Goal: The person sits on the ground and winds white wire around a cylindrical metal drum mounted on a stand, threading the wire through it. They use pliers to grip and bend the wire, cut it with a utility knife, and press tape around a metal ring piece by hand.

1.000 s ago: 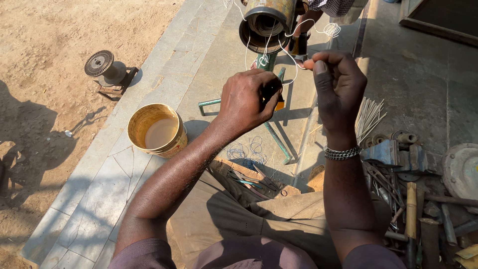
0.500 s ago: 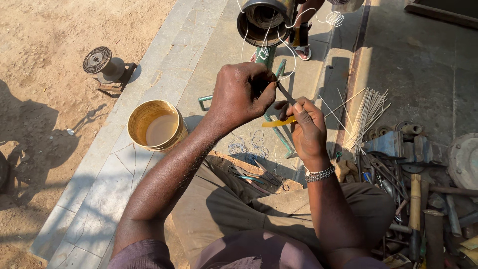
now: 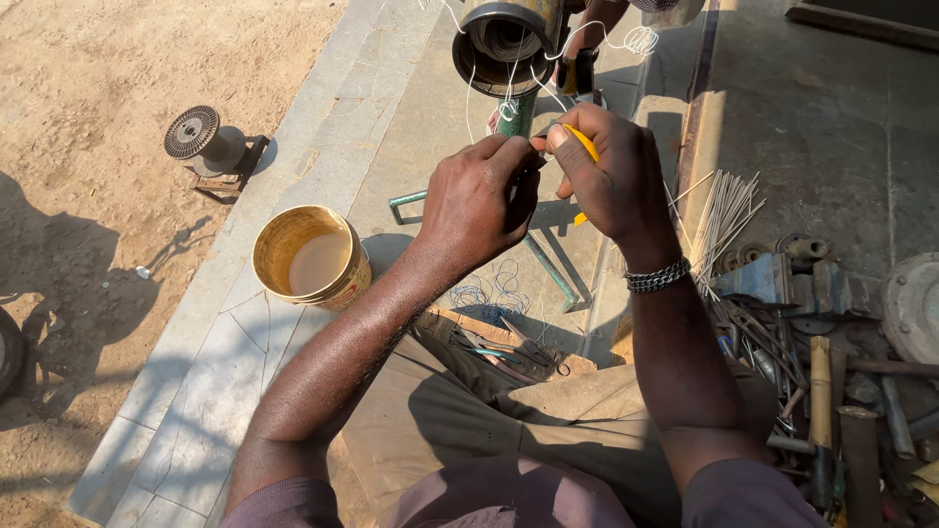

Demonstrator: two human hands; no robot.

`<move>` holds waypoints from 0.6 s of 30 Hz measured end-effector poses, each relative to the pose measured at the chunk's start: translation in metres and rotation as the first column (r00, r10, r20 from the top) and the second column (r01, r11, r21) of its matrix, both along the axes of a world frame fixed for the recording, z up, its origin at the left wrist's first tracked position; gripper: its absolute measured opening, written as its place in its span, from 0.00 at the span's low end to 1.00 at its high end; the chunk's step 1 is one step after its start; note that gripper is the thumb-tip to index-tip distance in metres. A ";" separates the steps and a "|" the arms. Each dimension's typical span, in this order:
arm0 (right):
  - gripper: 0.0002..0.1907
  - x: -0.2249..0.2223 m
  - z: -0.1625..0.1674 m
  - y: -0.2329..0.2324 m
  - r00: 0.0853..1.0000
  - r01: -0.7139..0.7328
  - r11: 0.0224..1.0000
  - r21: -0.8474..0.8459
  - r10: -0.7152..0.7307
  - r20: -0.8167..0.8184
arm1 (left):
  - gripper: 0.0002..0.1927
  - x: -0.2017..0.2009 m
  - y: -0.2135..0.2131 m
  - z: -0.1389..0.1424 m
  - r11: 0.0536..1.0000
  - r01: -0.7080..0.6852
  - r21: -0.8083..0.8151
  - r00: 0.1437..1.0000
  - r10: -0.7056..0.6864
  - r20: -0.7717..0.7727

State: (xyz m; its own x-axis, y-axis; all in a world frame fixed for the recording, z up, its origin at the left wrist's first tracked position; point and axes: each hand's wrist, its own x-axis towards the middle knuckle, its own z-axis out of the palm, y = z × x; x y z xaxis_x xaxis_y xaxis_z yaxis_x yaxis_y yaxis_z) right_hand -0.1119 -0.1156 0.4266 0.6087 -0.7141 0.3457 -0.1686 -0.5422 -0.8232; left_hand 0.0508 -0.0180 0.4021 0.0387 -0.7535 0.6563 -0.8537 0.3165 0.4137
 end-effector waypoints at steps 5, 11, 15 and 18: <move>0.14 0.007 0.030 -0.011 0.966 -0.061 0.998 0.009 0.061 -0.250 | 0.08 -0.006 -0.002 -0.001 0.997 -0.038 -0.068 0.999 0.039 0.016; 0.12 -0.024 -0.006 -0.003 0.942 0.181 0.974 -0.138 -0.131 0.309 | 0.07 0.002 -0.005 0.013 0.999 0.036 0.015 0.978 -0.032 -0.208; 0.13 -0.018 -0.062 0.009 0.923 -0.062 0.987 0.146 0.001 0.384 | 0.08 0.009 -0.006 0.011 0.972 0.106 0.209 0.932 -0.024 -0.362; 0.16 0.005 -0.091 0.014 0.825 -0.329 0.875 0.356 0.083 0.560 | 0.09 0.012 -0.009 0.005 0.981 0.114 0.158 0.934 -0.052 -0.354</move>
